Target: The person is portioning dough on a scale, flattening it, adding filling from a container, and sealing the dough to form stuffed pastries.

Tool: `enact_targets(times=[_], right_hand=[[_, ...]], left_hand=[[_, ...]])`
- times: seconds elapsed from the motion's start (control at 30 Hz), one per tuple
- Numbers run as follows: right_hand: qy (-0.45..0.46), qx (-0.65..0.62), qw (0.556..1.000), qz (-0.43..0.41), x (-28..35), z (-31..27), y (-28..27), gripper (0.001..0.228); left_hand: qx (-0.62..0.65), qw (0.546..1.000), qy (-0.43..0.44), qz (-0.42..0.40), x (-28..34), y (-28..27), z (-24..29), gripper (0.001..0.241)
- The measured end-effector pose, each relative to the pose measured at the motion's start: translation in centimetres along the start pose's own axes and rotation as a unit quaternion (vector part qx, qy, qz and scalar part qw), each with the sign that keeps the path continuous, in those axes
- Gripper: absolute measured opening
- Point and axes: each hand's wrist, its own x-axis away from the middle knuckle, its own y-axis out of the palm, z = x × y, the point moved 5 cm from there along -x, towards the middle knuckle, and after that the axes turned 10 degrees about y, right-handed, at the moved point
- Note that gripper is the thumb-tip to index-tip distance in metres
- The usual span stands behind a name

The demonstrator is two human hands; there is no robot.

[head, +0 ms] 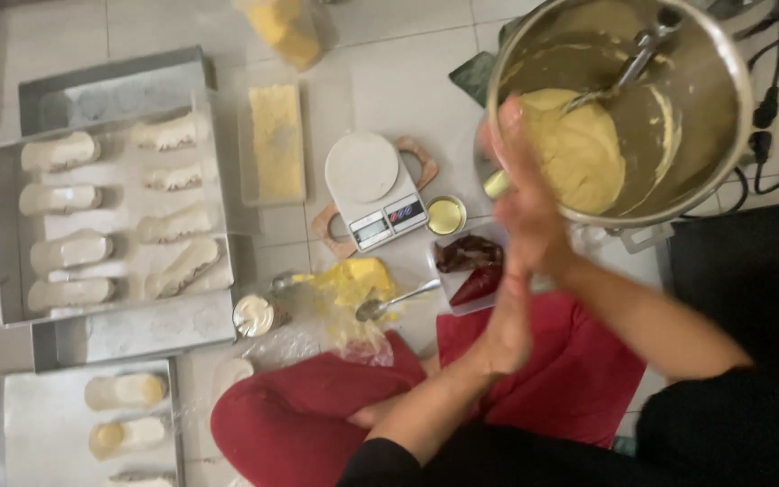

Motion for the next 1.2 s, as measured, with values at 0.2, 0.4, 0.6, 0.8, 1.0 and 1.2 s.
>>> enact_targets(times=[0.2, 0.4, 0.6, 0.8, 1.0, 1.2], right_hand=[[0.043, 0.433, 0.896, 0.085, -6.4, 12.9, -17.9, 0.03], [0.363, 0.762, 0.47, -0.26, -5.7, 39.1, -28.7, 0.09], [0.426, 0.637, 0.633, -0.112, -3.9, 41.0, -27.3, 0.051], [0.467, 0.29, 0.831, 0.084, -2.0, 27.6, -22.1, 0.056], [0.311, 0.034, 0.945, 0.101, 1.2, 14.6, -21.2, 0.061], [0.228, -0.091, 0.969, -0.039, 3.5, -1.2, -17.0, 0.072]], left_hand=[[-0.244, 0.931, 0.142, -0.233, -8.2, 4.2, 10.3, 0.066], [-0.608, 0.728, 0.22, -0.227, -7.5, 3.7, 3.6, 0.089], [-0.623, 0.7, 0.158, -0.312, -7.4, 3.0, 3.5, 0.095], [-0.77, 0.501, 0.159, -0.361, -7.9, 2.8, 3.6, 0.108], [-0.583, 0.725, 0.198, -0.309, -7.6, 2.0, 1.9, 0.1], [-0.439, 0.857, 0.157, -0.217, -8.5, 1.2, 6.0, 0.083]])
